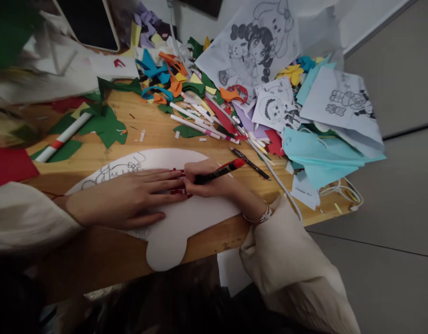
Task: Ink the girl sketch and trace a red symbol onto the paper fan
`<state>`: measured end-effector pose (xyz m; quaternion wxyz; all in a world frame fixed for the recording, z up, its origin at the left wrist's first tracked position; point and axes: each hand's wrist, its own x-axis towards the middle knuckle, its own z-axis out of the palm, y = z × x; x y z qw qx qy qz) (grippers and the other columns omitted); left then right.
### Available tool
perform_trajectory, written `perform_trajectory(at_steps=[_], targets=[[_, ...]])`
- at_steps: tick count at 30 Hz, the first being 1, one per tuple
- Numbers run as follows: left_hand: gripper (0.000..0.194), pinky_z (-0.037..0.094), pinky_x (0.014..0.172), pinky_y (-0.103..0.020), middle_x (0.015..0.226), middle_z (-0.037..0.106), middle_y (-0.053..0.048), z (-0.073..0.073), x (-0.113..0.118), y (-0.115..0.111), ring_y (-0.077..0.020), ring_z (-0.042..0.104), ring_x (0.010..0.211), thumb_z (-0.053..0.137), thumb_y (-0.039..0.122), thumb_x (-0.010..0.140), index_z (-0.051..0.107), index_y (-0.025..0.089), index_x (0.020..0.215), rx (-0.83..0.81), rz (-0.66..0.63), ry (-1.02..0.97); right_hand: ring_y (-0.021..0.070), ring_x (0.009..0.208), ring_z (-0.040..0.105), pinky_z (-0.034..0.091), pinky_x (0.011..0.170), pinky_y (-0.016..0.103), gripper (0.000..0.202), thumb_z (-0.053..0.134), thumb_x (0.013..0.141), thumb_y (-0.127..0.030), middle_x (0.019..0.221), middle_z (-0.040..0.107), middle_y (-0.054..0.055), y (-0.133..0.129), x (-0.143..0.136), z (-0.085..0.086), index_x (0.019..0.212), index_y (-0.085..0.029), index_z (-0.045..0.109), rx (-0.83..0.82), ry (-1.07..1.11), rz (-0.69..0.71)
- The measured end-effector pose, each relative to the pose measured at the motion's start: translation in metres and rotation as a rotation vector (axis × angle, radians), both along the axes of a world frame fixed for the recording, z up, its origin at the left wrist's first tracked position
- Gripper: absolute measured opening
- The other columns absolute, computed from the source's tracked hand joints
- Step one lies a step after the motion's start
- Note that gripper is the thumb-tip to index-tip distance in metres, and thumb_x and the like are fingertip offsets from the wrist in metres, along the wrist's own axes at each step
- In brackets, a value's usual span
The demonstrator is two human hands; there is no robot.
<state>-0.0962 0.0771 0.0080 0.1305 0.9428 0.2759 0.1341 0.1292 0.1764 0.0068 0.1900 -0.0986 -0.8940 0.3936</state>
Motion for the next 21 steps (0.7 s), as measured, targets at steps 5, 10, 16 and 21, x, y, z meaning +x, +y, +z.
perform_trajectory(at_steps=[5, 10, 16, 21], targets=[[0.051, 0.026, 0.119, -0.046, 0.148, 0.043, -0.013, 0.001, 0.000, 0.000, -0.0298, 0.031, 0.142, 0.049, 0.034, 0.092, 0.046, 0.018, 0.141, -0.010, 0.001, -0.011, 0.0059, 0.055, 0.041, 0.034, 0.056, 0.021, 0.028, 0.055, 0.085, -0.016, 0.060, 0.044, -0.005, 0.000, 0.000, -0.003, 0.063, -0.018, 0.038, -0.030, 0.019, 0.010], [0.051, 0.024, 0.120, -0.045, 0.147, 0.045, -0.013, 0.001, 0.000, -0.001, -0.0293, 0.031, 0.142, 0.050, 0.033, 0.092, 0.047, 0.018, 0.141, -0.025, 0.000, -0.034, 0.0063, 0.056, 0.042, 0.035, 0.057, 0.021, 0.029, 0.056, 0.085, -0.017, 0.059, 0.042, -0.005, 0.000, -0.001, -0.004, 0.063, -0.019, 0.037, -0.063, 0.029, 0.015], [0.050, 0.027, 0.118, -0.047, 0.147, 0.044, -0.014, 0.001, 0.000, 0.000, -0.0308, 0.032, 0.141, 0.049, 0.034, 0.092, 0.048, 0.018, 0.139, -0.019, 0.001, -0.013, 0.0061, 0.054, 0.038, 0.030, 0.053, 0.020, 0.025, 0.056, 0.075, -0.009, 0.058, 0.043, -0.006, -0.006, -0.010, 0.007, 0.061, -0.018, 0.037, -0.064, -0.056, -0.077], [0.048, 0.025, 0.120, -0.045, 0.143, 0.047, -0.014, 0.001, 0.001, 0.000, -0.0301, 0.033, 0.140, 0.046, 0.035, 0.094, 0.049, 0.018, 0.138, -0.004, 0.002, 0.013, 0.0071, 0.057, 0.040, 0.032, 0.054, 0.020, 0.020, 0.057, 0.075, -0.013, 0.062, 0.044, -0.005, -0.011, -0.014, 0.009, 0.065, -0.018, 0.041, -0.122, -0.079, -0.159]])
